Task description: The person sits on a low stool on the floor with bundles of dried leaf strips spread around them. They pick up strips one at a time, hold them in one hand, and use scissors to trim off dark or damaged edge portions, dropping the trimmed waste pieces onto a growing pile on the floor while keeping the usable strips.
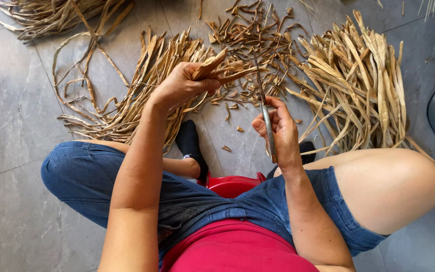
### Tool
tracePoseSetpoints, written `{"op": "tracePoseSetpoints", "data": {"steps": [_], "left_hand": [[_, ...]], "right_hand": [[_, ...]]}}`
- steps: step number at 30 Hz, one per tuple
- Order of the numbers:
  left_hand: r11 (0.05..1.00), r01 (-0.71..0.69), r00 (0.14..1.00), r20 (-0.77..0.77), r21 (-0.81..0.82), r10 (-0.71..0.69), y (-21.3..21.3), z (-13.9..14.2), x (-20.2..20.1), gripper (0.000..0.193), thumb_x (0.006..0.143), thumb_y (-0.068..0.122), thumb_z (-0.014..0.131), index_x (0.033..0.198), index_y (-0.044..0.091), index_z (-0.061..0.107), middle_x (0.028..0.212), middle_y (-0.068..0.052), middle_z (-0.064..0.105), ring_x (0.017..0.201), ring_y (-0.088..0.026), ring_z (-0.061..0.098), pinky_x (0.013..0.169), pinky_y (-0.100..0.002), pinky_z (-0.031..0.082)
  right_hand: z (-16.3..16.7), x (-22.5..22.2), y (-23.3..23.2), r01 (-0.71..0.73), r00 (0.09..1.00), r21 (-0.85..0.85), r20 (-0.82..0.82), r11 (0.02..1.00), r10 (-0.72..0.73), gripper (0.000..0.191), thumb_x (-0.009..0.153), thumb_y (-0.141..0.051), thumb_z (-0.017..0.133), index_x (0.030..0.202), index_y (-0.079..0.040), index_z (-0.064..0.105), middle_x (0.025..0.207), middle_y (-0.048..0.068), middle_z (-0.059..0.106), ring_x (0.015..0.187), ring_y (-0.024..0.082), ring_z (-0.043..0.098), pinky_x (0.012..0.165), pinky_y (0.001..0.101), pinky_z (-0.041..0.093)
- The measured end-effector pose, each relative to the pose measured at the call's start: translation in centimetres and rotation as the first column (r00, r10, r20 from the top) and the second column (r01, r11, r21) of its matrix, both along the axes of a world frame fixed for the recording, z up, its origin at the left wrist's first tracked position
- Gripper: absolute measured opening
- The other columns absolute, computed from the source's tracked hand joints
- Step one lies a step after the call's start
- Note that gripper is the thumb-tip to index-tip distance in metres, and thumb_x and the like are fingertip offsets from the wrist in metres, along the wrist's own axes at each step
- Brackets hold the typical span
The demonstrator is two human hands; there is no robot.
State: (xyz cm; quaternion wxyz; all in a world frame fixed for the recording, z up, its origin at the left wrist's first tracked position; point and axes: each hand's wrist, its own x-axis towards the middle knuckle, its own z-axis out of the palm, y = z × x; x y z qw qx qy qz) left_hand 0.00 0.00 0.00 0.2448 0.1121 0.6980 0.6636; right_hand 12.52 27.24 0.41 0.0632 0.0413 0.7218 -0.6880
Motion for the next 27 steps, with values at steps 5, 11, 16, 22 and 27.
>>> {"op": "tracePoseSetpoints", "data": {"steps": [5,11,16,22,27], "left_hand": [[0.997,0.0,1.0,-0.016,-0.072,-0.001,-0.1,1.2,0.7,0.022,0.093,0.014,0.076,0.111,0.001,0.076,0.089,-0.001,0.077,0.08,-0.007,0.069,0.077,-0.024,0.057],[0.995,0.014,0.998,-0.066,-0.096,-0.021,-0.4,0.7,0.8,0.017,0.097,0.014,0.076,0.111,0.004,0.078,0.089,0.001,0.074,0.081,-0.006,0.063,0.075,-0.024,0.053],[0.997,-0.056,0.989,-0.142,-0.05,0.049,-2.8,-0.3,-0.3,0.01,0.098,0.015,0.073,0.103,0.007,0.076,0.091,0.003,0.076,0.084,-0.005,0.069,0.08,-0.025,0.059],[0.663,-0.671,0.714,-0.53,-0.332,0.457,-4.2,-1.9,-2.1,0.024,0.105,0.026,0.075,0.094,0.007,0.065,0.077,-0.002,0.067,0.069,-0.009,0.057,0.06,-0.031,0.05],[0.506,-0.58,0.811,-0.399,-0.638,0.427,-3.6,-6.2,-4.0,0.025,0.098,0.035,0.071,0.088,0.012,0.068,0.078,-0.001,0.069,0.06,-0.009,0.059,0.052,-0.028,0.051]], "right_hand": [[-0.1,0.4,-0.4,0.042,0.998,-0.101,0.057,0.994,-0.036,0.066,0.087,-0.027,0.082,0.142,-0.005,0.054,0.089,0.004,0.072,0.07,0.003,0.062,0.055,0.0156,0.043],[0.7,0.8,-0.6,0.044,0.997,-0.107,0.072,0.993,-0.036,0.062,0.087,-0.023,0.082,0.141,-0.006,0.055,0.081,0.005,0.07,0.056,0.002,0.054,0.044,0.0155,0.037],[0.9,0.6,0.0,0.118,0.992,-0.287,0.067,0.951,-0.102,0.062,0.089,-0.02,0.08,0.142,-0.005,0.051,0.09,0.004,0.071,0.062,0.004,0.059,0.045,0.0167,0.044],[0.2,0.6,0.2,0.087,0.995,-0.292,-0.013,0.952,-0.095,0.061,0.096,-0.021,0.076,0.146,-0.002,0.047,0.096,0.004,0.069,0.071,0.005,0.061,0.054,0.0161,0.049],[-0.1,0.7,0.0,0.151,0.988,-0.296,0.086,0.943,-0.131,0.061,0.096,-0.024,0.076,0.145,-0.002,0.046,0.094,0.003,0.068,0.07,0.004,0.06,0.053,0.0152,0.047]]}}
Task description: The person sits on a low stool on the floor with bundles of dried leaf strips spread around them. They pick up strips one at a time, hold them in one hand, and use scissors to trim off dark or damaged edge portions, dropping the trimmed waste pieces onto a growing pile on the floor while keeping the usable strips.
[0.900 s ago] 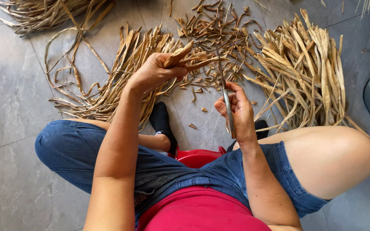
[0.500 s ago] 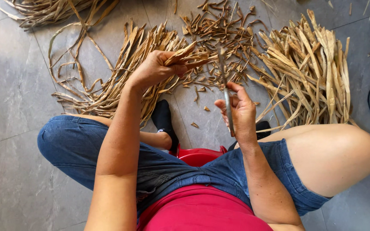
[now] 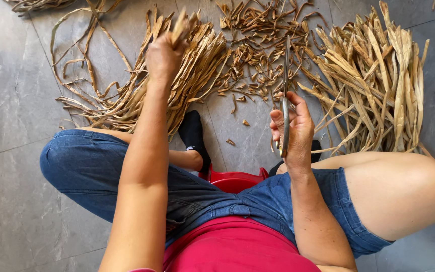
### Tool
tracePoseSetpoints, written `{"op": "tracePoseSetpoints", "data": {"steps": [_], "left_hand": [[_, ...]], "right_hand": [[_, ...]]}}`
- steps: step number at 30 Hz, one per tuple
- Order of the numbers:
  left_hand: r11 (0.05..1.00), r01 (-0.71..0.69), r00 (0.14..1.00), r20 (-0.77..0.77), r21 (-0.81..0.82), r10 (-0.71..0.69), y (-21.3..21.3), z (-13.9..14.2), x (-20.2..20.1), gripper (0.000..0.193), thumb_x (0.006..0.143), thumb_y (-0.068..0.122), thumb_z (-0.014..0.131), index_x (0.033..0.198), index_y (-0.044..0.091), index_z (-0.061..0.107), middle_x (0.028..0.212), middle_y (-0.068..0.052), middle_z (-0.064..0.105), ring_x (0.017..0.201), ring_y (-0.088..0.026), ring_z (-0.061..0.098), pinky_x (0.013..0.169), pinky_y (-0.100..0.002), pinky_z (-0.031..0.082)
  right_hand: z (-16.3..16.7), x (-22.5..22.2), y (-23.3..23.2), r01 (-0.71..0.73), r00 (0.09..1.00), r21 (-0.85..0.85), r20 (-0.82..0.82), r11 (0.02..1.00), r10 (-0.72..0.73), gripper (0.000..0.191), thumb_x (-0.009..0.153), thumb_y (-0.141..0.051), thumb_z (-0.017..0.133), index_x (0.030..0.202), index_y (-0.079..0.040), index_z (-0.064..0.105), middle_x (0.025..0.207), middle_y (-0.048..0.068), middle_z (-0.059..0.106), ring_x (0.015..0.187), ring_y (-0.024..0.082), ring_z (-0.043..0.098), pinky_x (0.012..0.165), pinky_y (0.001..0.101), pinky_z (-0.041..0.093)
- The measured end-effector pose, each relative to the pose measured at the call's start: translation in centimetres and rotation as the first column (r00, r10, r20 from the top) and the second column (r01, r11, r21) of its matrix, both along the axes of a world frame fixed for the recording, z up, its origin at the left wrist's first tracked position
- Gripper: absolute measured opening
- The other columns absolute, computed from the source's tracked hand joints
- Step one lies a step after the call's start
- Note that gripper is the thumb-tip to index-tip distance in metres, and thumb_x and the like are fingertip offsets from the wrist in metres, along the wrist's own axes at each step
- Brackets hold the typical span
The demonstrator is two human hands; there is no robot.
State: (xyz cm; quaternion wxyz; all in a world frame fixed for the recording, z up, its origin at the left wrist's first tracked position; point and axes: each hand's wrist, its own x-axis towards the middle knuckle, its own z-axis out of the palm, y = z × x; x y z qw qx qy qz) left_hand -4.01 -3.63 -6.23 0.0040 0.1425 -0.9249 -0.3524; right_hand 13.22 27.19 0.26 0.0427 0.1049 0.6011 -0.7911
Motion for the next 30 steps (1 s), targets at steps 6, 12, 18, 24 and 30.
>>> {"op": "tracePoseSetpoints", "data": {"steps": [6,12,18,24,30], "left_hand": [[0.995,-0.096,0.95,0.294,-0.039,0.103,0.3,-5.5,1.3,0.016,0.1,0.021,0.063,0.093,0.014,0.075,0.085,-0.008,0.074,0.072,-0.016,0.067,0.065,-0.039,0.053],[0.973,-0.224,0.948,0.218,-0.059,0.231,-0.2,-8.0,2.7,0.01,0.085,0.02,0.078,0.093,0.015,0.075,0.091,-0.013,0.072,0.084,-0.03,0.067,0.079,-0.049,0.053],[0.966,-0.193,0.949,0.219,-0.17,0.228,0.6,-8.3,3.4,0.022,0.081,0.021,0.083,0.095,0.013,0.067,0.102,-0.014,0.068,0.092,-0.031,0.066,0.079,-0.05,0.052],[0.985,-0.151,0.93,0.324,-0.088,0.172,0.6,-7.7,3.9,0.02,0.089,0.024,0.08,0.103,0.018,0.067,0.11,-0.007,0.072,0.1,-0.028,0.068,0.087,-0.048,0.052],[0.978,-0.04,0.972,0.217,-0.206,0.086,0.7,-7.1,3.7,0.022,0.085,0.025,0.08,0.096,0.015,0.065,0.101,-0.01,0.072,0.095,-0.033,0.07,0.08,-0.051,0.054]], "right_hand": [[-0.7,-0.4,0.4,-0.021,1.0,0.111,0.013,0.994,0.019,0.059,0.095,-0.02,0.077,0.144,-0.003,0.049,0.085,0.004,0.064,0.062,0.006,0.056,0.05,0.0171,0.045],[-1.4,-0.4,0.6,0.012,0.997,0.002,0.07,1.0,-0.013,0.058,0.097,-0.019,0.075,0.145,-0.002,0.048,0.088,0.004,0.066,0.061,0.006,0.055,0.051,0.0182,0.046],[-1.2,-0.6,0.0,-0.014,0.999,0.055,0.043,0.998,0.012,0.061,0.095,-0.017,0.076,0.146,-0.001,0.046,0.089,0.003,0.066,0.066,0.005,0.058,0.052,0.0169,0.046],[-0.7,-1.0,-0.5,-0.027,0.999,0.073,0.048,0.997,0.024,0.06,0.094,-0.018,0.077,0.143,0.0,0.049,0.085,0.003,0.066,0.062,0.004,0.057,0.049,0.0162,0.045],[-0.5,-1.0,-0.4,-0.021,0.998,0.104,0.055,0.994,0.015,0.058,0.092,-0.02,0.077,0.142,-0.002,0.052,0.081,0.003,0.066,0.059,0.004,0.057,0.047,0.0159,0.045]]}}
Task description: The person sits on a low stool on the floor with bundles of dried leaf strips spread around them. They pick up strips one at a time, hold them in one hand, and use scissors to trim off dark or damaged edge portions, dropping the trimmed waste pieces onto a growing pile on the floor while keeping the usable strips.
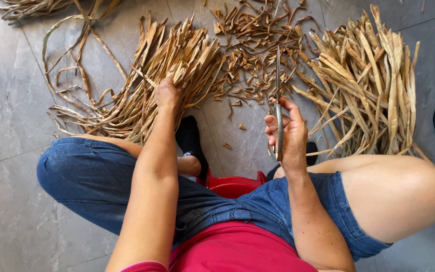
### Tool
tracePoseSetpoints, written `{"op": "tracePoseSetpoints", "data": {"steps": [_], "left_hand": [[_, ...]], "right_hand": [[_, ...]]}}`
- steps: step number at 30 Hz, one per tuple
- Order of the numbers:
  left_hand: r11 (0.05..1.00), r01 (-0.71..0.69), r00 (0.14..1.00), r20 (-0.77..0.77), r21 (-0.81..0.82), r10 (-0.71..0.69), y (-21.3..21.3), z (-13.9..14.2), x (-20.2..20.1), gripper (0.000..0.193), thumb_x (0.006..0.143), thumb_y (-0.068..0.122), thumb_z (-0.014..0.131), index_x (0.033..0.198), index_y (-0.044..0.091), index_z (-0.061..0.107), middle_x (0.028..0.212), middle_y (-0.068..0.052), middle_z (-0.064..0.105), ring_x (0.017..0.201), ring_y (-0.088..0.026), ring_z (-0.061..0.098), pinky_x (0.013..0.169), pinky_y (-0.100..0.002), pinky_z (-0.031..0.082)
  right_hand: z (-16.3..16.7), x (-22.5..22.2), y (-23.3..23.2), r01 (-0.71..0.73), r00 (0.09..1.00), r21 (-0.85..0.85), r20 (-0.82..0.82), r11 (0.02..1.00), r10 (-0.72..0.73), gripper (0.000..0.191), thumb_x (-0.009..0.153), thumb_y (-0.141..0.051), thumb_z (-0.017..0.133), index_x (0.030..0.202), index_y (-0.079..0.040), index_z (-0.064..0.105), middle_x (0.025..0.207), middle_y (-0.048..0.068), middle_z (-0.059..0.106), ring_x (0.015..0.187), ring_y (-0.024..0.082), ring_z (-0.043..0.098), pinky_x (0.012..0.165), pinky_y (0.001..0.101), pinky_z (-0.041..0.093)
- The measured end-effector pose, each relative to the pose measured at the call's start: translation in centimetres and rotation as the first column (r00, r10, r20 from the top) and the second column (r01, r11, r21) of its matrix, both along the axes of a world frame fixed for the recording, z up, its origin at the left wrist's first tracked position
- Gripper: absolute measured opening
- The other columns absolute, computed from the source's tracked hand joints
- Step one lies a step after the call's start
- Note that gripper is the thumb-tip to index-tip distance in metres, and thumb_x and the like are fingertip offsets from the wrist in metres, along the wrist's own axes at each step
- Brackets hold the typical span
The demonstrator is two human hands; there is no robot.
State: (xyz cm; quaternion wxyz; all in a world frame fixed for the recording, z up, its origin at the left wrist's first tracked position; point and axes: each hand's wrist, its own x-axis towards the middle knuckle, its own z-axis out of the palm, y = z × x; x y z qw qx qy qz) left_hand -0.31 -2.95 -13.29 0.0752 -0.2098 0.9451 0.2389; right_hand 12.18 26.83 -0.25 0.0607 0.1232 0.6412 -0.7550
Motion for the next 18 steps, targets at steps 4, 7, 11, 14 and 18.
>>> {"op": "tracePoseSetpoints", "data": {"steps": [4,7,11,14,18], "left_hand": [[0.996,-0.053,0.991,-0.116,0.069,0.061,-0.3,1.7,-0.6,0.017,0.088,0.027,0.075,0.097,0.016,0.065,0.093,-0.013,0.075,0.091,-0.037,0.071,0.081,-0.051,0.054],[0.991,-0.022,0.99,-0.136,0.131,0.04,-0.2,3.3,-0.9,0.022,0.087,0.025,0.078,0.099,0.013,0.065,0.09,-0.016,0.073,0.088,-0.039,0.069,0.08,-0.05,0.053],[0.857,0.161,0.907,-0.415,0.489,0.067,0.1,5.2,-1.3,0.016,0.084,0.016,0.083,0.095,0.012,0.073,0.087,-0.004,0.078,0.079,-0.019,0.072,0.075,-0.035,0.057],[0.545,0.286,0.882,-0.439,0.788,0.172,0.9,6.8,-1.7,0.01,0.088,0.005,0.082,0.097,0.006,0.076,0.086,0.001,0.074,0.076,-0.007,0.064,0.07,-0.025,0.054],[0.424,0.267,0.936,-0.338,0.865,0.1,1.2,9.3,-1.2,0.013,0.091,0.004,0.08,0.104,0.006,0.076,0.084,0.005,0.071,0.071,-0.003,0.058,0.063,-0.021,0.048]], "right_hand": [[-0.2,0.0,0.2,0.003,0.998,-0.038,-0.063,0.999,-0.005,0.058,0.093,-0.018,0.078,0.142,-0.002,0.05,0.087,0.003,0.067,0.065,0.005,0.058,0.05,0.0159,0.045],[-0.4,-0.1,0.4,0.011,0.997,-0.012,-0.074,1.0,-0.012,0.059,0.092,-0.017,0.078,0.141,-0.002,0.05,0.088,0.003,0.067,0.065,0.005,0.058,0.05,0.0162,0.045],[-0.8,-0.2,0.6,0.019,1.0,-0.017,-0.018,1.0,-0.019,0.058,0.092,-0.023,0.076,0.141,-0.004,0.051,0.088,0.004,0.071,0.065,0.005,0.061,0.049,0.0167,0.047],[-1.1,-0.2,0.6,-0.024,0.999,0.064,-0.046,0.998,0.027,0.062,0.09,-0.022,0.079,0.142,-0.004,0.051,0.089,0.005,0.07,0.07,0.006,0.06,0.057,0.0184,0.048],[-0.6,0.1,0.5,-0.109,0.973,0.253,-0.171,0.961,0.155,0.065,0.092,-0.023,0.082,0.144,-0.003,0.05,0.101,0.007,0.068,0.092,0.009,0.065,0.084,0.0239,0.055]]}}
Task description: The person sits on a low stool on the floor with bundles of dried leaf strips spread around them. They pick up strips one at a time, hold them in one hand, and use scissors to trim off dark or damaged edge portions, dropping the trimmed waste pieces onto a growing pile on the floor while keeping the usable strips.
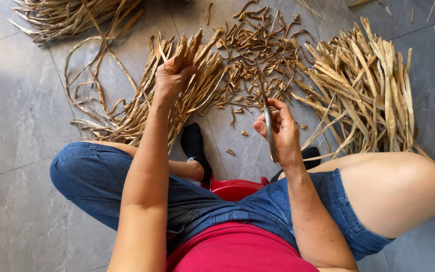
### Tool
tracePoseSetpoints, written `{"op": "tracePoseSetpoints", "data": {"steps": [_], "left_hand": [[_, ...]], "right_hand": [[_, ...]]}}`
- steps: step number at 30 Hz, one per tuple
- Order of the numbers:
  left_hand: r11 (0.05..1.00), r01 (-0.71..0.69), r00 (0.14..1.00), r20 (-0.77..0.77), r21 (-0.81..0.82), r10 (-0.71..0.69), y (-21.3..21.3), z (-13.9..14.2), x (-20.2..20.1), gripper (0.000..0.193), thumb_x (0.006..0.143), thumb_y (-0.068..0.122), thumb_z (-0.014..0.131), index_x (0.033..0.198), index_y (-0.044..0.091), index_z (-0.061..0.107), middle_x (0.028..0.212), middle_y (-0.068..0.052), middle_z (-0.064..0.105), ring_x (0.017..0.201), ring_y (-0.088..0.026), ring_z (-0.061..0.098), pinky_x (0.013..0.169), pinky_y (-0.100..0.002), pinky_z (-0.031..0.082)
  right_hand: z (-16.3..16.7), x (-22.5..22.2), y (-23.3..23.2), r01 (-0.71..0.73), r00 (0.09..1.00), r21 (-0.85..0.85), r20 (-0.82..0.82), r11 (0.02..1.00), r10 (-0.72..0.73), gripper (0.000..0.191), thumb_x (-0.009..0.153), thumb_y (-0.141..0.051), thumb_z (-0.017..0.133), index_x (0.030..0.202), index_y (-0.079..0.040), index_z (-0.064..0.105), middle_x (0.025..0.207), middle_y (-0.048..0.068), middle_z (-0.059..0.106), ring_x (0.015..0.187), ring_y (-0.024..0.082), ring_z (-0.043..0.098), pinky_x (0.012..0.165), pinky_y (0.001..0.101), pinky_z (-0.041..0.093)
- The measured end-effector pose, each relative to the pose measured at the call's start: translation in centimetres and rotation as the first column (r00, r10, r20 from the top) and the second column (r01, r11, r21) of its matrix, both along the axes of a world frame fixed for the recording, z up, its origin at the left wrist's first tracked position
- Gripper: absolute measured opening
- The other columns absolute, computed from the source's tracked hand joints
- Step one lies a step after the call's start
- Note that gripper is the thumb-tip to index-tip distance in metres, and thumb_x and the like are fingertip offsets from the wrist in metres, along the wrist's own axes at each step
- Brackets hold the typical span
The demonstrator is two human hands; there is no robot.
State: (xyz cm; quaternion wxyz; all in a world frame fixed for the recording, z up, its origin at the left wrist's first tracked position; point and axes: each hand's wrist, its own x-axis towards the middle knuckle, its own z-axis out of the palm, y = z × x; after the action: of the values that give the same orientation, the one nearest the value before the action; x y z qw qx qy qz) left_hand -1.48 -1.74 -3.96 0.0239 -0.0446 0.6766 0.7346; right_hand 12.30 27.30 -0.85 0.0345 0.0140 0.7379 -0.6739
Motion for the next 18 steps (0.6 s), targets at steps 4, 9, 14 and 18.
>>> {"op": "tracePoseSetpoints", "data": {"steps": [4,9,14,18], "left_hand": [[0.988,0.157,0.986,0.054,-0.008,-0.156,0.0,3.4,2.1,0.018,0.091,0.005,0.081,0.108,0.006,0.077,0.083,0.003,0.071,0.068,-0.005,0.058,0.06,-0.023,0.047],[0.956,0.28,0.96,0.025,-0.087,-0.279,0.5,6.8,4.9,0.024,0.087,0.005,0.081,0.111,0.007,0.077,0.094,0.004,0.076,0.083,-0.005,0.067,0.077,-0.023,0.057],[0.906,0.346,0.935,0.014,-0.242,-0.353,1.1,8.2,7.2,0.02,0.088,0.006,0.082,0.106,0.005,0.074,0.095,0.002,0.076,0.088,-0.004,0.065,0.081,-0.024,0.055],[0.902,0.314,0.944,-0.004,-0.297,-0.33,1.0,8.7,7.5,0.02,0.089,0.007,0.082,0.108,0.005,0.074,0.096,0.002,0.076,0.088,-0.004,0.066,0.081,-0.023,0.055]], "right_hand": [[1.5,0.4,-0.3,-0.052,0.997,-0.011,0.053,0.999,0.053,0.069,0.088,-0.029,0.082,0.144,-0.006,0.048,0.113,0.007,0.069,0.101,0.01,0.066,0.092,0.0271,0.056],[2.9,0.8,-0.7,-0.085,0.991,-0.074,0.102,0.994,0.092,0.075,0.084,-0.032,0.083,0.145,-0.009,0.047,0.12,0.006,0.068,0.099,0.01,0.065,0.091,0.0271,0.057],[2.5,1.2,-0.6,-0.094,0.992,-0.069,0.077,0.993,0.099,0.072,0.087,-0.03,0.083,0.146,-0.008,0.049,0.112,0.006,0.069,0.097,0.009,0.065,0.09,0.026,0.057],[1.4,1.3,-0.4,-0.066,0.99,-0.053,0.119,0.996,0.072,0.066,0.088,-0.025,0.082,0.144,-0.007,0.052,0.093,0.004,0.067,0.087,0.008,0.07,0.078,0.0226,0.058]]}}
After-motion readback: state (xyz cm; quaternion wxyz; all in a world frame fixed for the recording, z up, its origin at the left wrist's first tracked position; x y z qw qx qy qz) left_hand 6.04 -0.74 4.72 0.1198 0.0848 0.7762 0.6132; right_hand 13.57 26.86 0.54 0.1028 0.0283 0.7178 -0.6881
